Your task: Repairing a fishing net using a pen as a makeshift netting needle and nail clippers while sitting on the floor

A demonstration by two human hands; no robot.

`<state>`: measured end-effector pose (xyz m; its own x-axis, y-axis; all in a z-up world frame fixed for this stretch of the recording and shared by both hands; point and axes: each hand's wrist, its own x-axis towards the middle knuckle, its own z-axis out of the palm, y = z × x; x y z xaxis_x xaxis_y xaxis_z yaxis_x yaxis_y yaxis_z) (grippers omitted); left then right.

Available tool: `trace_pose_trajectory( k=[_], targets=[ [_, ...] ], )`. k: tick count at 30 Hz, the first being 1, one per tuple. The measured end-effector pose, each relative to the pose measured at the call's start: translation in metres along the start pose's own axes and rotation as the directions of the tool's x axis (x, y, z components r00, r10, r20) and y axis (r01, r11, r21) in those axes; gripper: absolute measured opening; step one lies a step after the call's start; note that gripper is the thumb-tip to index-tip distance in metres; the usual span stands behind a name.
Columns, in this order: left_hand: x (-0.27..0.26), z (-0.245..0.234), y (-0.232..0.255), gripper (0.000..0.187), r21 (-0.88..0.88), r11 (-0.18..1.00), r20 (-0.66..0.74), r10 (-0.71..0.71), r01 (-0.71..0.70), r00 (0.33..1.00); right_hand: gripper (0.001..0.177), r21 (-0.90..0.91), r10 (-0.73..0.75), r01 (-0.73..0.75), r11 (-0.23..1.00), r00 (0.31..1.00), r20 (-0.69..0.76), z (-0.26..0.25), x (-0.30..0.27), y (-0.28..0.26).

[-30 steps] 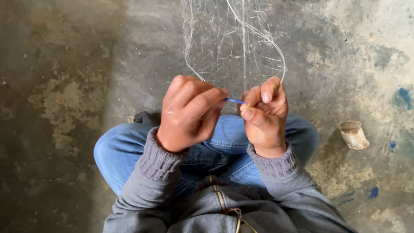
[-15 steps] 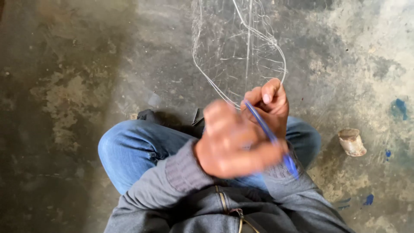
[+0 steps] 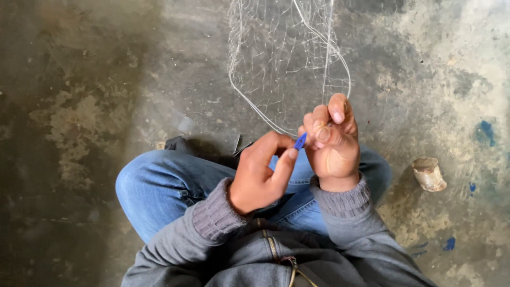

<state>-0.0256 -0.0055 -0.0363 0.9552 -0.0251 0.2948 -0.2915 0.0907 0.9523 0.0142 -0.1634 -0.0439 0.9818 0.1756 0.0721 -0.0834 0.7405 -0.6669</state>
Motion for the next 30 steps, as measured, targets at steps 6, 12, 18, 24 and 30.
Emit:
trace_pose_trajectory(
  k=[6, 12, 18, 24, 30],
  targets=[
    [0.009, -0.004, 0.009, 0.011, 0.118, 0.992, -0.026, 0.051, -0.047, 0.998, 0.040, 0.014, -0.005, 0.005, 1.000, 1.000, 0.002, -0.004, -0.002, 0.001],
    [0.013, -0.011, 0.006, 0.011, 0.171, 0.978, -0.037, 0.128, -0.120, 0.991, 0.043, -0.030, 0.008, -0.009, 1.000, 1.000, -0.017, -0.003, -0.004, -0.002],
    [0.016, -0.013, 0.013, 0.011, 0.150, 0.979, -0.065, 0.147, -0.136, 0.987, 0.044, -0.059, 0.000, -0.001, 0.998, 1.000, -0.026, 0.001, -0.003, 0.002],
    [0.007, -0.012, 0.009, 0.026, -0.350, 0.908, -0.154, 0.186, -0.230, 0.970, 0.041, 0.012, 0.057, -0.057, 0.998, 0.998, -0.017, -0.001, -0.001, 0.008],
    [0.010, -0.023, 0.016, 0.038, -0.428, 0.864, -0.152, 0.220, -0.264, 0.964, 0.039, 0.079, 0.122, -0.121, 0.989, 0.992, -0.012, 0.004, -0.003, 0.008]
  ],
)
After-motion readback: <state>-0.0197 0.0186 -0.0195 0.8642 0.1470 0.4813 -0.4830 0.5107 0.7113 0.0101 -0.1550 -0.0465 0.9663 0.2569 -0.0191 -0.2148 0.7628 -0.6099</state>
